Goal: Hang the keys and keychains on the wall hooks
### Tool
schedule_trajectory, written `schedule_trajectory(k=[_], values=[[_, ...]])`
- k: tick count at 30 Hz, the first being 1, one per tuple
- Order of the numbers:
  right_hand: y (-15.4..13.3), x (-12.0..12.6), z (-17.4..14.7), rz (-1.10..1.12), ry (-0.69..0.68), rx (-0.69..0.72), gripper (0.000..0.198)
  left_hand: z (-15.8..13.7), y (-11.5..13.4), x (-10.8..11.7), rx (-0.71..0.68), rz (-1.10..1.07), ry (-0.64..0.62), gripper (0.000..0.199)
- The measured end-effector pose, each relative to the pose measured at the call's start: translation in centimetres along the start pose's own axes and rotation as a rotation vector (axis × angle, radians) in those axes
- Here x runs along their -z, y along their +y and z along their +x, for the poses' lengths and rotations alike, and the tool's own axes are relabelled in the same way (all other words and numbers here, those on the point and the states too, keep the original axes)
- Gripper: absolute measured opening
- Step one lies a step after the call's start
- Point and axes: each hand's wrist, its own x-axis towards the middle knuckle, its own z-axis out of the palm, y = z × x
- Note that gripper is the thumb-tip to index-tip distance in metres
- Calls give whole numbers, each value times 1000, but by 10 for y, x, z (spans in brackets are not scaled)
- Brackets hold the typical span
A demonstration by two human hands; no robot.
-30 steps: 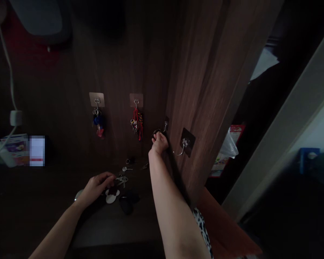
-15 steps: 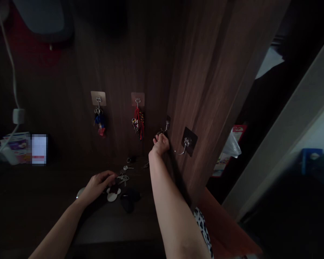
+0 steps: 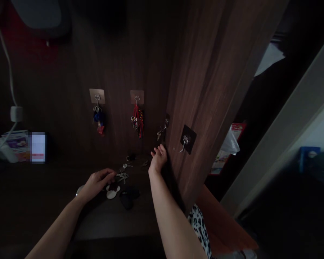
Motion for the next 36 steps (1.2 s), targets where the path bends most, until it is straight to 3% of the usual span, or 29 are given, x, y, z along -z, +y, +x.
schedule_trajectory(k=[7,13,18,24,28,32,36], values=[[30,31,-1,-122,-55,-51,38,0,-1,0,-14,11,8,34],[43,37,5,-246,-73,28,40,-1,2,0,11,16,22,34],[41,38,8,-448,-138,144,46,0,-1,-1,2,13,27,33],[34,38,2,-561,-307,186,37,1,-6,-2,5,10,88,32],[26,36,-12,-921,-478,301,35,1,-7,-2,20,3,143,33],[18,34,-25,-1246,-512,304,30,0,-7,-2,7,11,147,33],[19,32,-28,-1181,-565,293,33,0,-6,-2,18,0,133,33]])
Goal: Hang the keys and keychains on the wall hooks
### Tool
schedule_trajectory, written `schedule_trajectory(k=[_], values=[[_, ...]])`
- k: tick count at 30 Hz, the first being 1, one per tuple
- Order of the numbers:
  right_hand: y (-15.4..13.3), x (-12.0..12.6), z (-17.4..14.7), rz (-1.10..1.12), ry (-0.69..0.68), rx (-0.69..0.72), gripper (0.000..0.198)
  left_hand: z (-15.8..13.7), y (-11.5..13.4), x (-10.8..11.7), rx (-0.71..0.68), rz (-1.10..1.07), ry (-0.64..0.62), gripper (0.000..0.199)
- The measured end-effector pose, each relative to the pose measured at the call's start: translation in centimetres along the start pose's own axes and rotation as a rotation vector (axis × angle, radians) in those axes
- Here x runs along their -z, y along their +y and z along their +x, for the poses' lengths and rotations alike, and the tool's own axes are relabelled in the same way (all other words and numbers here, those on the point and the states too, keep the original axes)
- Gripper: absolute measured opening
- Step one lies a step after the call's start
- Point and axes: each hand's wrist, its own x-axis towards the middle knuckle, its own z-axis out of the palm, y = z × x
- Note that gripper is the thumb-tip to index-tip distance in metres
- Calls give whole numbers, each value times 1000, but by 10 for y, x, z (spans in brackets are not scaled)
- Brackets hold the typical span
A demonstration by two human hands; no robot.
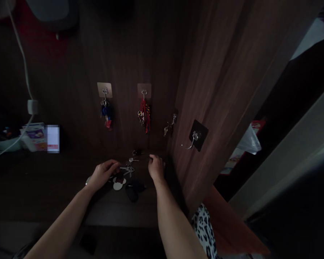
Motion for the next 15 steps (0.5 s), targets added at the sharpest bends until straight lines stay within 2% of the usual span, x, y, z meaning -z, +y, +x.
schedule_trajectory(k=[7,11,15], values=[[-9,-9,2,582,47,103,24,0,-1,-1,-5,5,-4,33],[-27,-12,-5,863,-52,22,17,0,-3,-2,-21,6,9,32],[-44,-12,-16,1077,-167,-64,21,1,-5,-3,-58,29,52,30]])
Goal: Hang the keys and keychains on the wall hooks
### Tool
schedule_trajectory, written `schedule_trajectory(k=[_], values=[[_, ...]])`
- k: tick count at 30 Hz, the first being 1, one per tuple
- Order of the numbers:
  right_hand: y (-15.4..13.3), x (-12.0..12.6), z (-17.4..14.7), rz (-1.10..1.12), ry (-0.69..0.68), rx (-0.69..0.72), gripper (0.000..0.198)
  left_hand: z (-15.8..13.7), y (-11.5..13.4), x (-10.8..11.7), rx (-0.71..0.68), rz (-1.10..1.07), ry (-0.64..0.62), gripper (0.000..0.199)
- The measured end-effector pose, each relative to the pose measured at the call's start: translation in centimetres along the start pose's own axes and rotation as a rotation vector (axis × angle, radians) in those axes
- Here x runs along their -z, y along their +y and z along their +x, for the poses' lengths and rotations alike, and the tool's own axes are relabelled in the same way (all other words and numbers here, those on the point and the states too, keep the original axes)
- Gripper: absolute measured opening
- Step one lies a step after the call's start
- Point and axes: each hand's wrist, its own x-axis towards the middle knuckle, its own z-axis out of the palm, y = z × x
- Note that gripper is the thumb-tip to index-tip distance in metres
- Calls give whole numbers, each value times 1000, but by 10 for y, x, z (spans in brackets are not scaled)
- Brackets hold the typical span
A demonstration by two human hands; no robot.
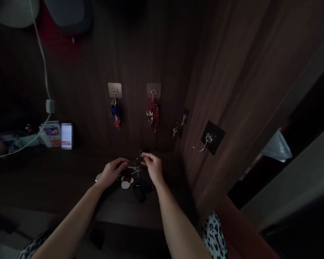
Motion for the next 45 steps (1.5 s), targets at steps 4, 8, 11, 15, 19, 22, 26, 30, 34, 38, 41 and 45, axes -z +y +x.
schedule_trajectory(k=[4,8,11,15,19,22,26,30,34,38,41,45], values=[[-4,-11,-8,88,-49,-43,25,0,-2,-1,-37,-4,42,27],[-4,-20,-13,97,-82,-64,27,0,-5,-3,-32,-37,8,32],[-1,-25,-15,77,-110,-56,26,0,-5,-4,-34,-44,4,38],[4,-28,-15,30,-127,-29,25,0,-4,-3,-17,-1,49,37],[6,-28,-15,32,-126,-11,30,0,-2,-2,-16,15,53,26],[6,-28,-14,33,-122,-11,31,0,-1,-2,-6,22,48,22],[3,-27,-15,29,-127,-3,31,0,-1,-2,10,-8,17,23],[1,-27,-15,50,-131,-2,32,0,0,-1,-5,-49,-29,29],[2,-28,-16,47,-121,-51,32,0,-1,1,-21,-77,-14,31],[3,-29,-18,22,-176,-126,31,1,-2,3,-34,-87,-47,33],[2,-31,-19,19,-246,-164,30,1,0,4,-48,-89,-83,37],[1,-31,-19,26,-217,-138,24,1,3,5,-26,-70,-86,42]])
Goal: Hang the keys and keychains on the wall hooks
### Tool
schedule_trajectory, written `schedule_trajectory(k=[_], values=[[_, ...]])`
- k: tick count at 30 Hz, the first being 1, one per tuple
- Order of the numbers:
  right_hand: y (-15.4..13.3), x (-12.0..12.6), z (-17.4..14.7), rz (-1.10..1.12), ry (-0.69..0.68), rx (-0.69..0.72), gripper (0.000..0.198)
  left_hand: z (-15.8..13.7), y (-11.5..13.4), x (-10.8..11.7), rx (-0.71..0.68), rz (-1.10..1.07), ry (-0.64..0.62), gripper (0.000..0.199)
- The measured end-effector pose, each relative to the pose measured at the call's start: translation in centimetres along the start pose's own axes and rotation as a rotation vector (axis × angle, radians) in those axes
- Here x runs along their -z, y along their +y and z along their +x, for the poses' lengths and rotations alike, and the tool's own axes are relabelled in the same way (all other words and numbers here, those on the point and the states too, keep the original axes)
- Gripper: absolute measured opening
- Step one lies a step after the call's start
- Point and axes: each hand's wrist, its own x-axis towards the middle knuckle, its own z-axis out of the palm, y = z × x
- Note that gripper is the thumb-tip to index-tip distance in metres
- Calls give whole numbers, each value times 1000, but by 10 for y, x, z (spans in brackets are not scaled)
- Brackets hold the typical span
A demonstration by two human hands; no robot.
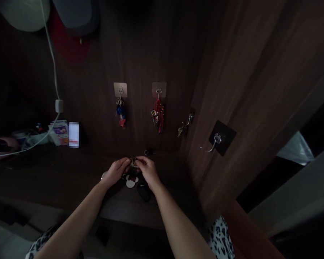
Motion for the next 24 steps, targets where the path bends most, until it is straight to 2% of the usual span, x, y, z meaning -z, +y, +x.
schedule_trajectory(k=[9,17,24], values=[[-1,2,1,87,40,-12,28,-1,2,0,77,-95,-7,44],[-5,-1,-2,113,59,-55,35,1,-2,0,73,-167,-38,41],[-5,2,1,210,4,-30,31,1,-4,0,30,-222,-52,36]])
